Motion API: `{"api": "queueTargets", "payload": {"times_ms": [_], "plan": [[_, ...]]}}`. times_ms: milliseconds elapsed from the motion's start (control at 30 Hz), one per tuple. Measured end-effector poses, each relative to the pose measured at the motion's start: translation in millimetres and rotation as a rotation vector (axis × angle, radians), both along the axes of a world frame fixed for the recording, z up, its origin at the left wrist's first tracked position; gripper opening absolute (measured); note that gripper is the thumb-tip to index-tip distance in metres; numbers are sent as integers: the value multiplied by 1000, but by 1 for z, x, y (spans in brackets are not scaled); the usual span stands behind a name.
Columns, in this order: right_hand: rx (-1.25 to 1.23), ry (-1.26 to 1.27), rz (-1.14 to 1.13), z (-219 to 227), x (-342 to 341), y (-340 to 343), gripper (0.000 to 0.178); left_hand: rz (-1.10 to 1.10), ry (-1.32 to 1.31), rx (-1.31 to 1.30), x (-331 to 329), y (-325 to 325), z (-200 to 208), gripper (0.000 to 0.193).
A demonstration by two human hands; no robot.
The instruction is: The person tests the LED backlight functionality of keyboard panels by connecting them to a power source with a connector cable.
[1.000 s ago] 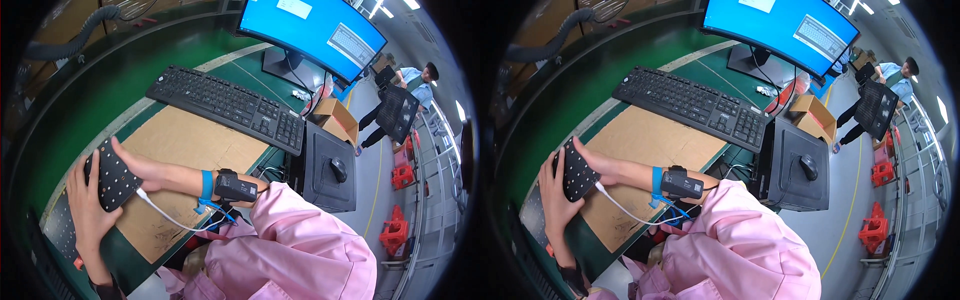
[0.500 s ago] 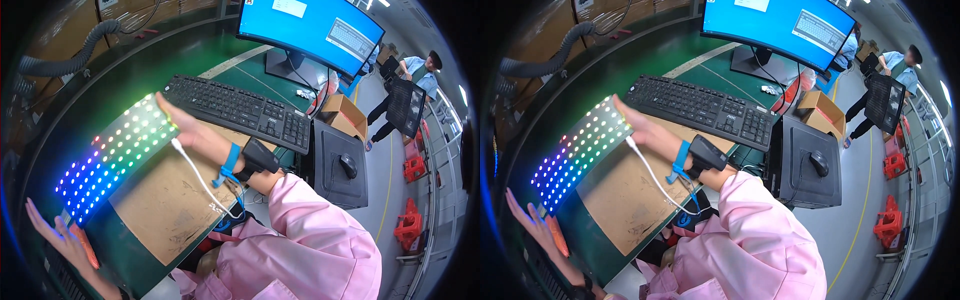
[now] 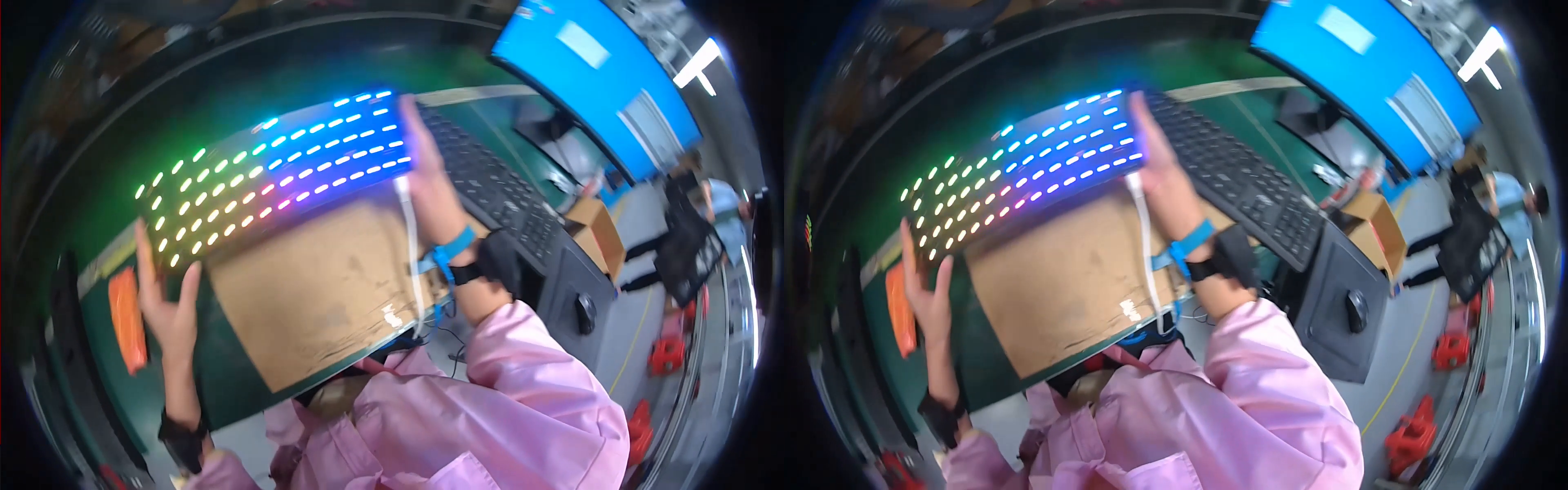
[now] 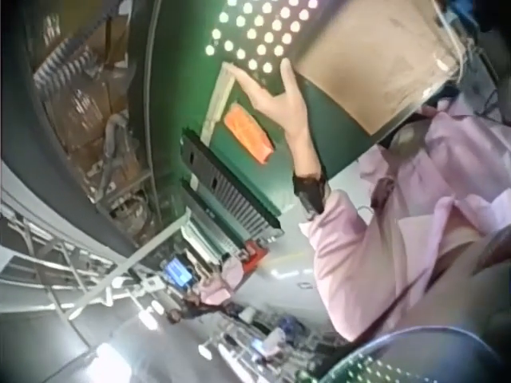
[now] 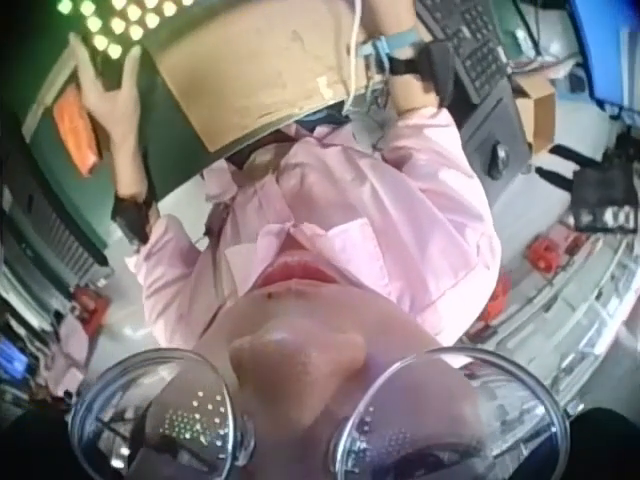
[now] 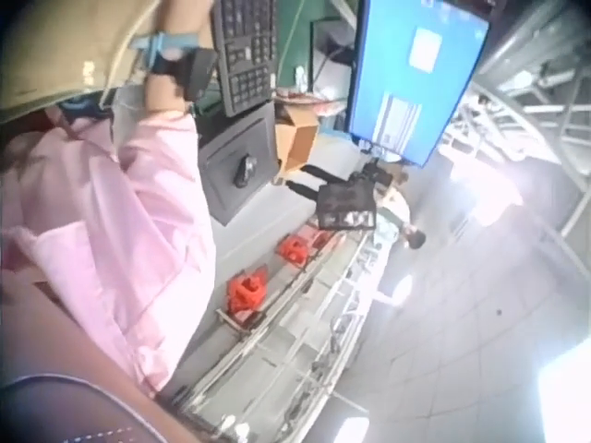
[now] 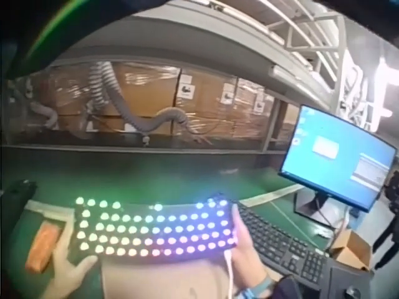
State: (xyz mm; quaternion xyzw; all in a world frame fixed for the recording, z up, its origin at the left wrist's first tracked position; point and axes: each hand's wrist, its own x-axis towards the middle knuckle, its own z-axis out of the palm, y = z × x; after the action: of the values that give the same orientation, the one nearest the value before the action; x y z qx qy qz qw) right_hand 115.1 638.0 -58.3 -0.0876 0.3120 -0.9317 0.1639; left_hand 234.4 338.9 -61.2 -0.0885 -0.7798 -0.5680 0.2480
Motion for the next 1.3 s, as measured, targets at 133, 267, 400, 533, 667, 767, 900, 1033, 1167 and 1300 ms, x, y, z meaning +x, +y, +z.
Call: {"api": "queueTargets", "payload": {"times_ms": [133,267,400,533,667,767,900,1033,1167,1300], "plan": [[-88,1,127,2,-6,-7,41,164,88,-244,-1,-11,-5,68],[-141,28,115,0,-9,-8,42,207,101,-335,-3,-16,-8,70],[-56,11,31,-3,-8,-7,42,216,104,-345,-4,-17,-8,71],[-97,39,79,-5,-10,-4,41,158,29,-283,-3,-17,-8,69],[-161,88,148,-5,-11,-3,40,94,19,-206,-4,-15,-8,68],[-139,76,133,-3,-9,-5,39,88,52,-174,-6,-13,-9,69],[-78,48,75,-1,-6,-7,38,123,86,-174,-7,-14,-10,71],[-98,68,110,-1,-7,-7,38,147,50,-219,-4,-16,-9,70],[-142,64,137,-4,-11,-5,39,158,-22,-269,-1,-17,-7,68],[-108,18,95,-4,-10,-5,39,193,23,-318,-3,-18,-9,69]]}}
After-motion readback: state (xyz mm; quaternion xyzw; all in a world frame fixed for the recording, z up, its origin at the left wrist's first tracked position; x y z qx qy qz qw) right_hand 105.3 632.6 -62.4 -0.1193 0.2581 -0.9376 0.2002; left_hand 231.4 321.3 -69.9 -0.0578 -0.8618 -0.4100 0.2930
